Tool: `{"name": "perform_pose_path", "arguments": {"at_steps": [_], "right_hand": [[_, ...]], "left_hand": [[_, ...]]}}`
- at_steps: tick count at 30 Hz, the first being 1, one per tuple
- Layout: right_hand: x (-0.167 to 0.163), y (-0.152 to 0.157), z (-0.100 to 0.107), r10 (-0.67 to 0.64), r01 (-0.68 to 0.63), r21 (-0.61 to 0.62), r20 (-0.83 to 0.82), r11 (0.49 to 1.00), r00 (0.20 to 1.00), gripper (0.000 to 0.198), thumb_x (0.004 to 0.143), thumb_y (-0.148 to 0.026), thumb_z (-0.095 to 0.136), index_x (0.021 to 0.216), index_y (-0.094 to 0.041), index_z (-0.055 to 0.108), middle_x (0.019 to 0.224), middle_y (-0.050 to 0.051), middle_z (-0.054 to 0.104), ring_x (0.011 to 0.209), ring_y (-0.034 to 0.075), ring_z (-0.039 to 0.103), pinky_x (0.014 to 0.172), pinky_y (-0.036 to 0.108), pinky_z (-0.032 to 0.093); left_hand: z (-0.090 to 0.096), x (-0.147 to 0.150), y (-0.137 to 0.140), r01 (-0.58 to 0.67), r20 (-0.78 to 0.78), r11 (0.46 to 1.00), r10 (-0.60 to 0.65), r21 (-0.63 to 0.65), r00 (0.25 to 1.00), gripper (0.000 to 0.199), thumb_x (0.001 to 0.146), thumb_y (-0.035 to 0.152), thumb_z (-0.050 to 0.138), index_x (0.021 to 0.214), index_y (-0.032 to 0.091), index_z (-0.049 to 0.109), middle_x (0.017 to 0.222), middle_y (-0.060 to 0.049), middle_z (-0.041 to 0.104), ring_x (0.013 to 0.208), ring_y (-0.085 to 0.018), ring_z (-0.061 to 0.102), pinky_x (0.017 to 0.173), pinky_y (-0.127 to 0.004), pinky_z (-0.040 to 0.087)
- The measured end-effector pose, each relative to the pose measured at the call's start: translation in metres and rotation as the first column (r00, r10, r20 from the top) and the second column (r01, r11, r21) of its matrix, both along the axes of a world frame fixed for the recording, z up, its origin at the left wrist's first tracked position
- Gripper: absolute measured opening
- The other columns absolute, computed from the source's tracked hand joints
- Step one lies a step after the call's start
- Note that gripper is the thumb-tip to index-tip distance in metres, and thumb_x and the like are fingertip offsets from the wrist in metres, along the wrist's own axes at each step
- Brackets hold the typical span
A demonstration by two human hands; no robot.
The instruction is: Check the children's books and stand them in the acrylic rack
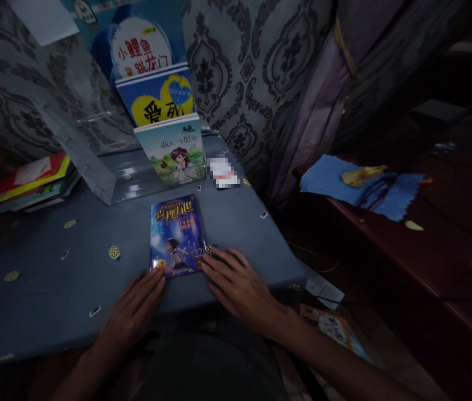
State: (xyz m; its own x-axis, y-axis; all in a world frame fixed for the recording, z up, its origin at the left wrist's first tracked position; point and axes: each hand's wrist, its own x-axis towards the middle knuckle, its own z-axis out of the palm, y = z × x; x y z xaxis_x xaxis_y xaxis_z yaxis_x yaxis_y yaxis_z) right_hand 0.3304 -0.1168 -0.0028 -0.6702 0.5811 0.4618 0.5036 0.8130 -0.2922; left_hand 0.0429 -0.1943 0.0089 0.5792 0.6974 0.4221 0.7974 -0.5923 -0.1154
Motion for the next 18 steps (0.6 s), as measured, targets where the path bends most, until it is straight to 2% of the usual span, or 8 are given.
{"name": "perform_pose_path", "arguments": {"at_steps": [4,6,9,13,18], "right_hand": [[-0.030,-0.014,0.011,0.068,-0.068,0.014,0.020,0.998,0.998,0.041,0.099,-0.024,0.054,0.139,-0.016,0.060,0.140,0.013,0.065,0.140,0.030,0.052,0.114,0.058,0.047],[-0.051,-0.022,0.013,0.134,-0.133,-0.021,0.047,0.991,0.990,0.047,0.098,-0.029,0.057,0.143,-0.013,0.056,0.147,0.014,0.059,0.145,0.028,0.047,0.119,0.053,0.044],[-0.070,-0.029,0.011,0.145,-0.142,-0.038,0.099,0.989,0.984,0.059,0.096,-0.036,0.062,0.146,-0.005,0.052,0.153,0.019,0.051,0.147,0.030,0.043,0.120,0.048,0.044],[-0.059,-0.032,0.003,0.094,-0.091,-0.028,0.119,0.995,0.988,0.058,0.096,-0.030,0.061,0.147,-0.004,0.050,0.153,0.021,0.050,0.147,0.031,0.042,0.117,0.049,0.047],[-0.030,-0.031,0.005,0.025,-0.022,-0.032,0.085,0.999,0.996,0.047,0.100,-0.022,0.053,0.145,-0.010,0.052,0.146,0.018,0.059,0.143,0.029,0.049,0.119,0.057,0.042]], "left_hand": [[-0.005,0.001,-0.002,-0.012,0.055,1.000,0.012,0.010,0.998,0.040,0.099,0.006,0.040,0.134,0.008,0.059,0.135,-0.017,0.068,0.133,-0.024,0.059,0.115,-0.043,0.044],[-0.008,0.003,-0.002,-0.024,0.077,1.000,0.024,-0.003,0.997,0.039,0.099,0.006,0.040,0.133,0.008,0.060,0.134,-0.017,0.068,0.133,-0.025,0.059,0.115,-0.045,0.044],[-0.010,0.004,-0.003,-0.052,0.102,0.998,0.055,-0.037,0.993,0.040,0.099,0.007,0.039,0.134,0.011,0.059,0.135,-0.017,0.068,0.133,-0.025,0.060,0.114,-0.047,0.043],[-0.007,0.005,-0.004,-0.059,0.113,0.997,0.064,-0.051,0.991,0.043,0.099,0.006,0.040,0.138,0.012,0.056,0.134,-0.015,0.069,0.130,-0.023,0.062,0.115,-0.046,0.042],[0.007,0.011,0.003,-0.063,0.107,0.997,0.068,-0.049,0.992,0.032,0.100,0.009,0.044,0.127,0.012,0.061,0.127,-0.014,0.072,0.120,-0.023,0.066,0.110,-0.044,0.043]]}}
